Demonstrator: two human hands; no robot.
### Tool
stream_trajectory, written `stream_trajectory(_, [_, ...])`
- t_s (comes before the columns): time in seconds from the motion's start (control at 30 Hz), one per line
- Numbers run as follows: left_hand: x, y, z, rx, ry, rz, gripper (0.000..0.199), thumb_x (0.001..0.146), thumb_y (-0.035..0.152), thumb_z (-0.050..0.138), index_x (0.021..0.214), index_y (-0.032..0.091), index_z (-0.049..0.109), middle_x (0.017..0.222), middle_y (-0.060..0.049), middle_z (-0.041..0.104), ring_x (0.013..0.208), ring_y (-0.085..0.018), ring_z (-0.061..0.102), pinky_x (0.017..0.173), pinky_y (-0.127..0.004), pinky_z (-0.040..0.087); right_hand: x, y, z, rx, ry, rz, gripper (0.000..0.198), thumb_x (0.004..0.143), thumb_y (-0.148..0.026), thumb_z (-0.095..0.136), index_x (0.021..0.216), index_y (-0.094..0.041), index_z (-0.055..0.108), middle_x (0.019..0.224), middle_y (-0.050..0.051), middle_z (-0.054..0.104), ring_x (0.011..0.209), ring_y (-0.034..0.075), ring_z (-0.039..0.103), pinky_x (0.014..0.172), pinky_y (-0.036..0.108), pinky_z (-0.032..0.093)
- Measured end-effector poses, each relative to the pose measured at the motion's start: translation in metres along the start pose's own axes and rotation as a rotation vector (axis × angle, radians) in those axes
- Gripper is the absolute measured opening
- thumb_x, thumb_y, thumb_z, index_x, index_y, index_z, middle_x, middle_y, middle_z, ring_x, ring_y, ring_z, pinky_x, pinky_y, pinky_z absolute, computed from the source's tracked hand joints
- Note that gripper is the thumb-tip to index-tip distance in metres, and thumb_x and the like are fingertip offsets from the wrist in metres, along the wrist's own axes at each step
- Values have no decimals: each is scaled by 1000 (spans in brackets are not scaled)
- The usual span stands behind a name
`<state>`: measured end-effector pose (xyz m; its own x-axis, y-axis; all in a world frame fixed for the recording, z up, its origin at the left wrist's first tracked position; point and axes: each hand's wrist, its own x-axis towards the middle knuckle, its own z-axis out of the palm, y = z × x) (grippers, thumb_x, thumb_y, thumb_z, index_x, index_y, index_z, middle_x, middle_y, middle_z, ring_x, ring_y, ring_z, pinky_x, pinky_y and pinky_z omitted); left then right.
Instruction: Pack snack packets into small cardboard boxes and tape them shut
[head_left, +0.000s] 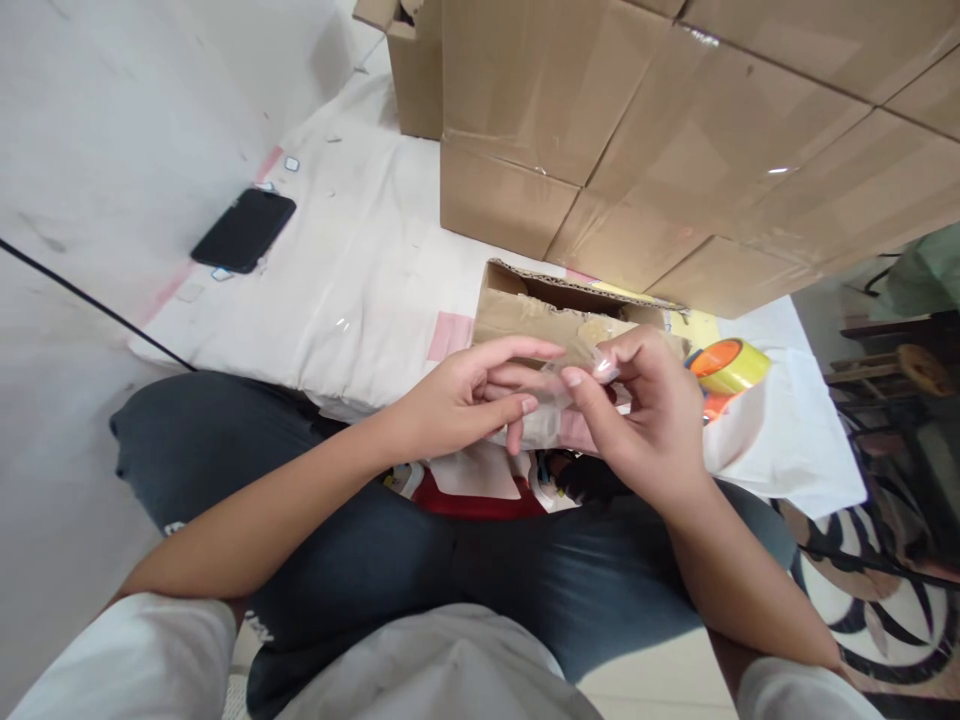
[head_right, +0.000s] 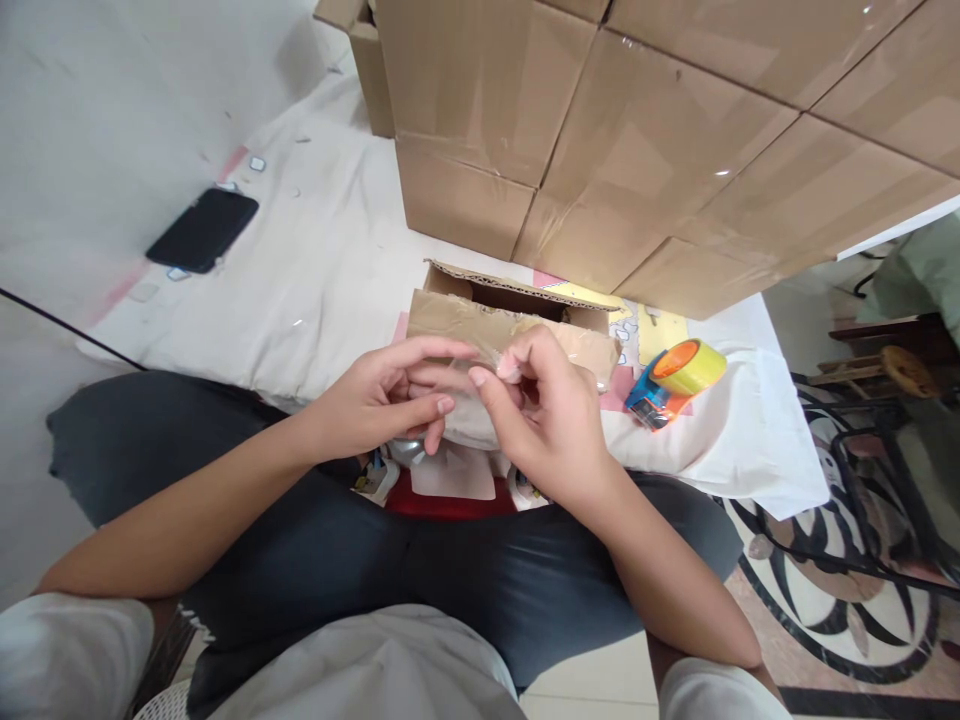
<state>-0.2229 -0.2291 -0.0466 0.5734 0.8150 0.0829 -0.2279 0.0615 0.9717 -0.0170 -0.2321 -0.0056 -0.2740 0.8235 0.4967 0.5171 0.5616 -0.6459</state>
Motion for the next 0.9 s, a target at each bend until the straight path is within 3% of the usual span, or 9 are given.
stream_trajectory(0.13, [-1, -4, -1, 33, -3, 1, 39, 97, 21, 57, 136, 23, 52, 129, -14, 71, 59, -8, 71, 58, -21, 55, 8, 3, -14, 39, 176, 16, 22, 92, -27, 67, 82, -23, 47, 72, -4, 48, 62, 11, 43, 56, 26, 36])
stream_trajectory(0.23, [-4, -2, 3, 127, 51, 73, 31, 97, 21, 56, 128, 20, 58, 118, -10, 76, 58, -8, 67, 63, -24, 57, 13, 6, -21, 48, 188, 40, 28, 88, -32, 72, 82, -24, 46, 71, -4, 49, 61, 11, 44, 54, 26, 36])
stream_trajectory(0.4, [-4, 2, 4, 469, 292, 345, 23, 94, 23, 62, 117, 19, 63, 98, -4, 78, 57, -8, 60, 57, -23, 50, 14, 12, -13, 115, 62, 35, 37, 82, -29, 77, 90, -27, 42, 66, -9, 45, 53, 9, 42, 53, 25, 40])
stream_trajectory(0.5, [2, 0, -1, 744, 413, 564, 22, 91, 18, 63, 113, 20, 64, 103, -5, 74, 73, -12, 63, 68, -27, 52, 16, 16, -10, 96, -53, 5, 41, 81, -26, 78, 97, -28, 39, 65, -11, 41, 51, 8, 39, 53, 26, 38])
stream_trajectory(0.6, [8, -3, -6, 969, 505, 751, 21, 89, 18, 63, 110, 20, 65, 110, -8, 71, 95, -20, 65, 83, -35, 53, 24, 20, -12, 24, -126, -26, 42, 83, -27, 76, 101, -28, 38, 72, -8, 43, 58, 11, 45, 58, 29, 42])
stream_trajectory(0.77, [14, -7, -13, 1120, 582, 783, 17, 90, 21, 60, 106, 21, 63, 111, -8, 70, 101, -23, 64, 90, -40, 50, 38, 28, -10, -11, -152, -49, 45, 84, -31, 75, 105, -29, 35, 91, 0, 54, 78, 18, 55, 71, 39, 49])
stream_trajectory(0.9, [17, -8, -16, 1153, 612, 794, 17, 89, 21, 61, 106, 21, 63, 111, -7, 70, 101, -23, 65, 91, -41, 48, 45, 28, -7, 11, -181, -13, 39, 89, -32, 68, 109, -29, 34, 92, 0, 59, 85, 20, 61, 78, 42, 52])
